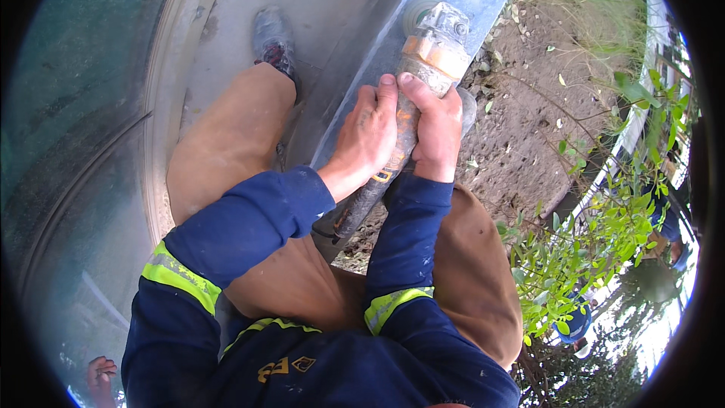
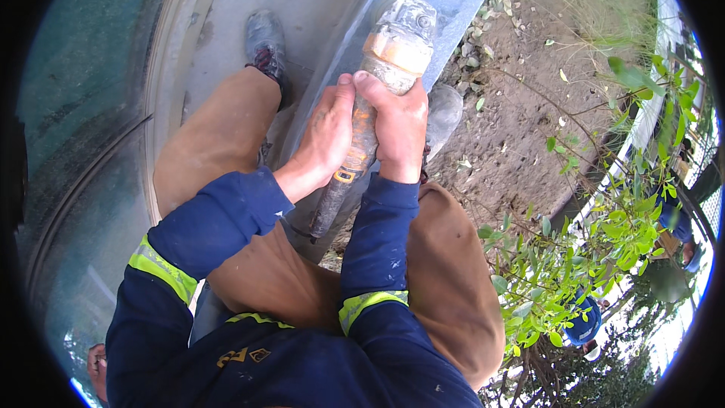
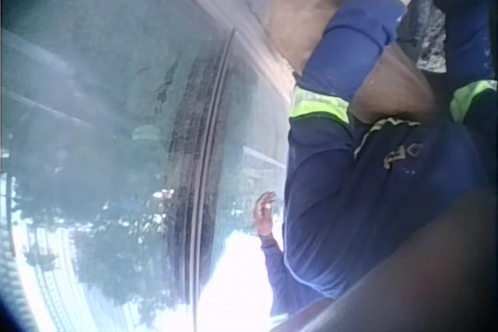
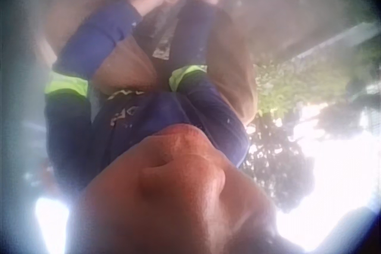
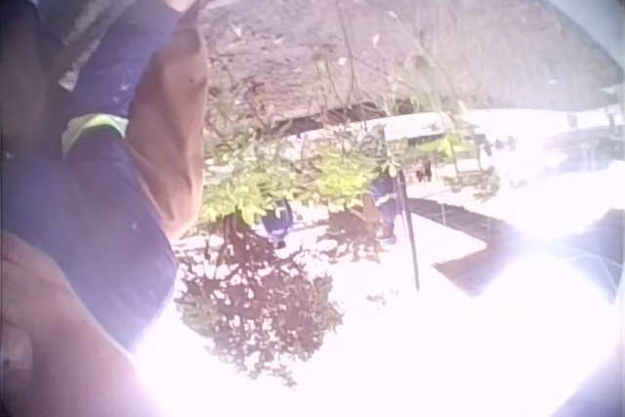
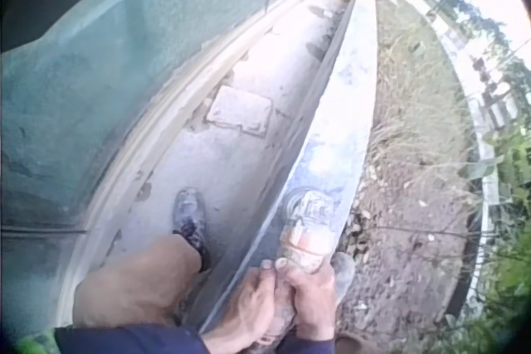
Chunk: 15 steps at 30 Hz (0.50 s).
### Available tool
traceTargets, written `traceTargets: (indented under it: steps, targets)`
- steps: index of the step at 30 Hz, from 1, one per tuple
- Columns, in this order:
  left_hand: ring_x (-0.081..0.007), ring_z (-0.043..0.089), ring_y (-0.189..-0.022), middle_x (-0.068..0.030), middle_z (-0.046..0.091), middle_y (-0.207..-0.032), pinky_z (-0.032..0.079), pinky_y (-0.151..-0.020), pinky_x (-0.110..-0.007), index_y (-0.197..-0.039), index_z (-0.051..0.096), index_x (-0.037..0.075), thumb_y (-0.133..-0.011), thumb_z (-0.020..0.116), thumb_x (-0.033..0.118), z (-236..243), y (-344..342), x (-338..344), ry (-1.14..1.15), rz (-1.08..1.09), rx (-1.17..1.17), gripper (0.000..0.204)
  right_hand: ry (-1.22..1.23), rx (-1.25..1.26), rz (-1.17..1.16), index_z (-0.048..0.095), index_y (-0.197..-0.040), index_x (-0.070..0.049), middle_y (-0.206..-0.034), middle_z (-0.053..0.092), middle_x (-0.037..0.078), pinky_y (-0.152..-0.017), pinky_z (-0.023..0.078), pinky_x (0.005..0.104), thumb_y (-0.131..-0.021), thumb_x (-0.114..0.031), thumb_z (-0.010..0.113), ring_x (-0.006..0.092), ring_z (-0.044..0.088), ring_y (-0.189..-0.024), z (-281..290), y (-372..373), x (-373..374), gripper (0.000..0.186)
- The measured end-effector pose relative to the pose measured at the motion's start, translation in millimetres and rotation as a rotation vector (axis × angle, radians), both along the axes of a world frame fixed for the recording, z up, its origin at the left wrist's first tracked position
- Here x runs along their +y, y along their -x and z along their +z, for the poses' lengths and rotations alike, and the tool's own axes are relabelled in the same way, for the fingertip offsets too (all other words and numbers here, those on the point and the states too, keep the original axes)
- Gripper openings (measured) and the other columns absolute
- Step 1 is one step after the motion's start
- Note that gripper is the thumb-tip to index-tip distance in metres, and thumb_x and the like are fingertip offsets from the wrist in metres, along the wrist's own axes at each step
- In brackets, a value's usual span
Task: The person uses an angle grinder to smooth a concrete curb edge. They hold the tool with both hands and move it steadily along the vertical face of the curb, generating dust as the surface is ground down.
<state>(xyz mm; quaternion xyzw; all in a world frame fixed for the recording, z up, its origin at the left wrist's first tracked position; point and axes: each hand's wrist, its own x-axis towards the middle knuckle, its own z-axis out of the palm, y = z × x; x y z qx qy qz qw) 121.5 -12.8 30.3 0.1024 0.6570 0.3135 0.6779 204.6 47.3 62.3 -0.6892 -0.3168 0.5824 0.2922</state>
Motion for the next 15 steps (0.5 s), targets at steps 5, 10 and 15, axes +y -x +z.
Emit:
traceTargets:
  steps: [5,10,15]
  targets:
    - [-0.0451,0.063,-0.112,-0.0303,0.066,-0.111,0.046,-0.096,-0.049,-0.115,0.053,-0.001,-0.105,0.026,0.068,2.5,0.3,0.0,0.033,0.035,-0.028,0.076,-0.002,-0.023,0.033,0.063,-0.123,0.005,-0.107,0.072,0.011,-0.085,0.054,0.0332,-0.083,-0.009,0.078,0.0179,0.068,-0.094,0.6,-0.4,-0.4,0.046]
    - [-0.0453,0.063,-0.112,-0.0314,0.066,-0.111,0.046,-0.096,-0.05,-0.118,0.052,-0.002,-0.105,0.026,0.068,0.2,-0.8,-2.2,0.027,0.014,-0.026,0.075,0.018,0.033,0.025,0.063,-0.123,0.005,-0.107,0.072,0.011,-0.086,0.054,0.0334,-0.083,-0.01,0.079,0.018,0.068,-0.094,0.1,-1.5,-0.9,0.046]
    - [-0.0459,0.063,-0.114,-0.0317,0.065,-0.114,0.046,-0.098,-0.05,-0.12,0.052,-0.002,-0.105,0.027,0.067,4.1,-1.6,0.4,0.03,0.018,-0.033,0.075,0.024,-0.023,0.044,0.063,-0.124,0.005,-0.108,0.072,0.011,-0.087,0.054,0.0337,-0.083,-0.009,0.078,0.0182,0.068,-0.095,1.1,-2.2,0.5,0.045]
